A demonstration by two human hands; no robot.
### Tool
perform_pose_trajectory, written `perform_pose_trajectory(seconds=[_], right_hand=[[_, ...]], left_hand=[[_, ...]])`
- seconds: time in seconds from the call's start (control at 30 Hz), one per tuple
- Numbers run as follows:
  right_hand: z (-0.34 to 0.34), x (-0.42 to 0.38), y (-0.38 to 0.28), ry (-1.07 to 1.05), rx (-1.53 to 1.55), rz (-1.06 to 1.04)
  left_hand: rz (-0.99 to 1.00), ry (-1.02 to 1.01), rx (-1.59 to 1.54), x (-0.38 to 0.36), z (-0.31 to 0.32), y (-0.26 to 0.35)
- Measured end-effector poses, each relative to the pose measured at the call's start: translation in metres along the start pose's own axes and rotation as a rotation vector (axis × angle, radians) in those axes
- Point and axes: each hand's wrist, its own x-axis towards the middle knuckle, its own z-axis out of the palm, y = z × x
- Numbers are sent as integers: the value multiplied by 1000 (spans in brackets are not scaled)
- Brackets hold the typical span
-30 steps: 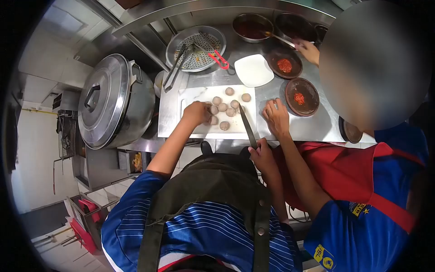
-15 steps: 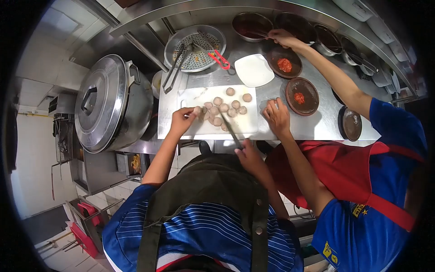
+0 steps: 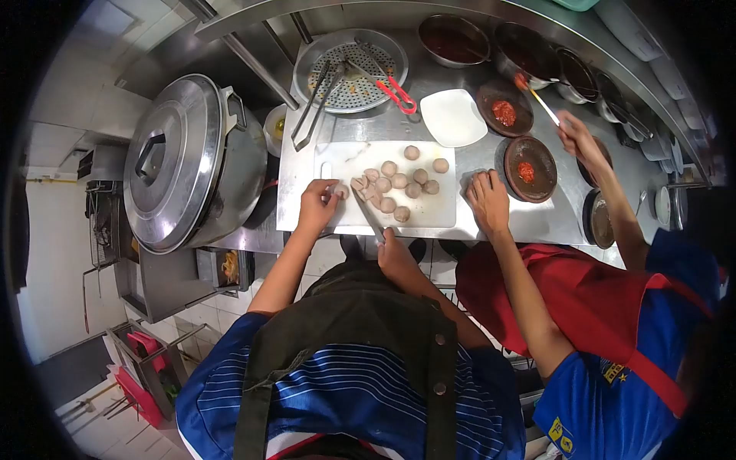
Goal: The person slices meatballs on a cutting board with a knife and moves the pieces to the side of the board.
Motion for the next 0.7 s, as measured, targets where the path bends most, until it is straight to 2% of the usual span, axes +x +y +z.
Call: perform_pose_trajectory(seconds=[0.07, 0.1, 0.17, 0.33, 0.63, 0.67, 0.7], right_hand=[[-2, -1, -13, -17, -20, 68], [-4, -1, -20, -30, -40, 129], [-6, -5, -33, -46, -70, 139], [-8, -8, -49, -147, -68, 146], [27, 22, -18, 78, -205, 15], [25, 27, -18, 75, -206, 19], [20, 33, -21, 31, -185, 108]], left_hand=[[22, -140, -60, 2, -1, -2], [21, -144, -62, 1, -2, -1], [-110, -157, -13, -3, -2, 4], [-135, -139, -120, -9, 8, -7], [-172, -151, -67, -10, 6, -2], [-181, -146, -115, -10, 7, -3], [-186, -139, -159, -10, 6, -6]])
